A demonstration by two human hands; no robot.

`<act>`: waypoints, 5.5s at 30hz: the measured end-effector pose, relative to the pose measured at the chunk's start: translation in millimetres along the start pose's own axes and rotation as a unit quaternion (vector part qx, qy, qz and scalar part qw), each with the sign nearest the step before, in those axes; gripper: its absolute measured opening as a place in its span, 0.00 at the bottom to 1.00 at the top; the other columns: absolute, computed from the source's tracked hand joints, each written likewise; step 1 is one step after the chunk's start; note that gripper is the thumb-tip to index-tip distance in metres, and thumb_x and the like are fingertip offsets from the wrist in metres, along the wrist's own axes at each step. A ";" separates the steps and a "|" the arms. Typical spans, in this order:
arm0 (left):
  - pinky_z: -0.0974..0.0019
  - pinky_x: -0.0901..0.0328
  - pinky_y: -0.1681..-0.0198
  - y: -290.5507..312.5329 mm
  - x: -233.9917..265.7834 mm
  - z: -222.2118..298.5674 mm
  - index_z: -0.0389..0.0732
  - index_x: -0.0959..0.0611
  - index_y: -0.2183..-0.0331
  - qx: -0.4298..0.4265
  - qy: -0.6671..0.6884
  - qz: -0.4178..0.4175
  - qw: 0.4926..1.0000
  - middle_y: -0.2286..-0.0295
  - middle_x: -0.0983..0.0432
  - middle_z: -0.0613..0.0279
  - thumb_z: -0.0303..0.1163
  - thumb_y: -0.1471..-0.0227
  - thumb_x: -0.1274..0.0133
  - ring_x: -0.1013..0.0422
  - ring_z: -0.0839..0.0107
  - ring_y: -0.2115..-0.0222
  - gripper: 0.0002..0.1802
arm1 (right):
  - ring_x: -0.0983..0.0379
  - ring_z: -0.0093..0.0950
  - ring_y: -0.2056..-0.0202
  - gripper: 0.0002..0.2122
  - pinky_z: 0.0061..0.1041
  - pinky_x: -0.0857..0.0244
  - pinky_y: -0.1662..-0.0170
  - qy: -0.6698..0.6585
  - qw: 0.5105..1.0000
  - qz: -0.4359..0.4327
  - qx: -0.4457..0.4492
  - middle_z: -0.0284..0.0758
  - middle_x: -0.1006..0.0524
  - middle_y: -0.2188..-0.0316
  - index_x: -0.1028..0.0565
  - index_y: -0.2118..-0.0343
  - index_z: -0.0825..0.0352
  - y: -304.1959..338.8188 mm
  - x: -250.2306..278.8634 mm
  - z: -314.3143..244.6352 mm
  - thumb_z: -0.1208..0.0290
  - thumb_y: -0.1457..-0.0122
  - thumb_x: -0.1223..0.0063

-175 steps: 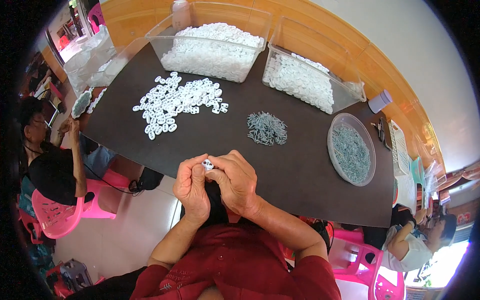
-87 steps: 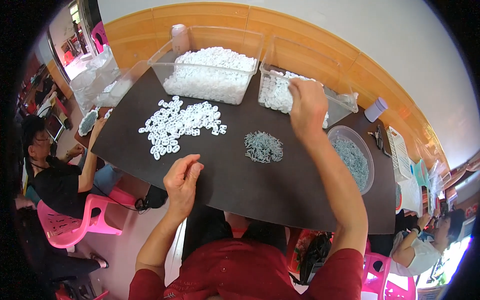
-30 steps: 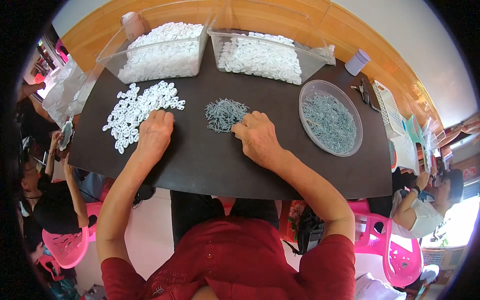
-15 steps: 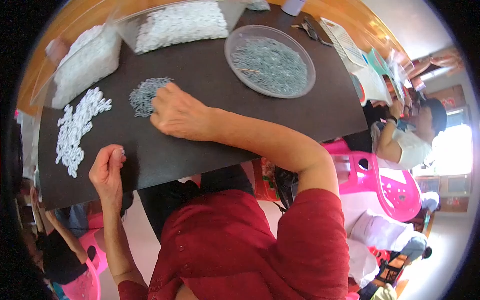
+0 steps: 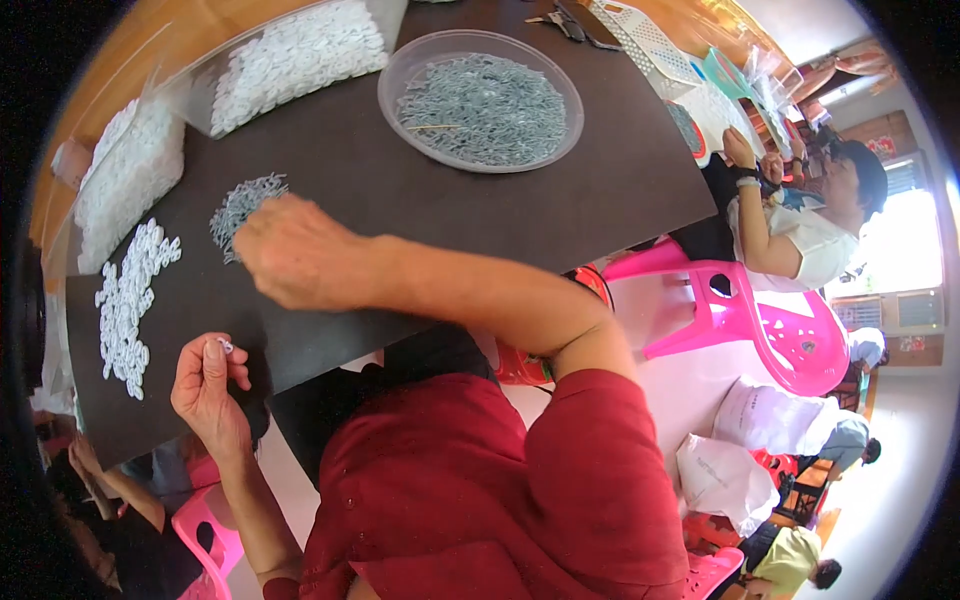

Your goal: Manually assembling small plastic components by inserting grey pins into white plastic bases at a workshop table.

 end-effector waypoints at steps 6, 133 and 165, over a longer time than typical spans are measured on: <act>0.79 0.41 0.80 -0.7 -3.6 -9.6 0.33 0.24 0.70 -0.002 0.043 0.017 0.999 0.79 0.28 0.64 0.32 0.45 0.51 0.36 0.81 0.81 0.10 | 0.36 0.40 0.73 0.08 0.35 0.41 0.67 -0.149 0.982 0.088 -0.079 0.40 0.33 0.78 0.36 0.79 0.67 6.0 -28.0 -38.7 0.76 0.60 0.47; 0.79 0.38 0.75 18.0 9.8 11.9 0.31 0.23 0.65 -0.037 0.166 0.122 0.978 0.76 0.27 0.66 0.24 0.47 0.50 0.34 0.82 0.77 0.07 | 0.31 0.24 0.73 0.02 0.23 0.36 0.69 -0.206 0.950 -0.007 -0.234 0.35 0.28 0.76 0.28 0.71 0.72 -14.0 -33.9 -66.0 0.80 0.46 0.51; 0.81 0.40 0.75 -6.7 39.1 -24.2 0.34 0.23 0.64 -0.016 0.256 0.113 0.960 0.74 0.26 0.65 0.26 0.46 0.51 0.34 0.83 0.77 0.08 | 0.33 0.39 0.70 0.08 0.36 0.39 0.67 0.114 0.986 -0.119 0.012 0.39 0.30 0.78 0.23 0.70 0.60 -128.9 -152.3 53.3 0.76 0.55 0.45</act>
Point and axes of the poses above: each hand's wrist, its own y-axis away from the middle knuckle, its own x-axis out of the back of the hand, z = x × y, the point moved 6 cm from there along -y, towards the middle knuckle
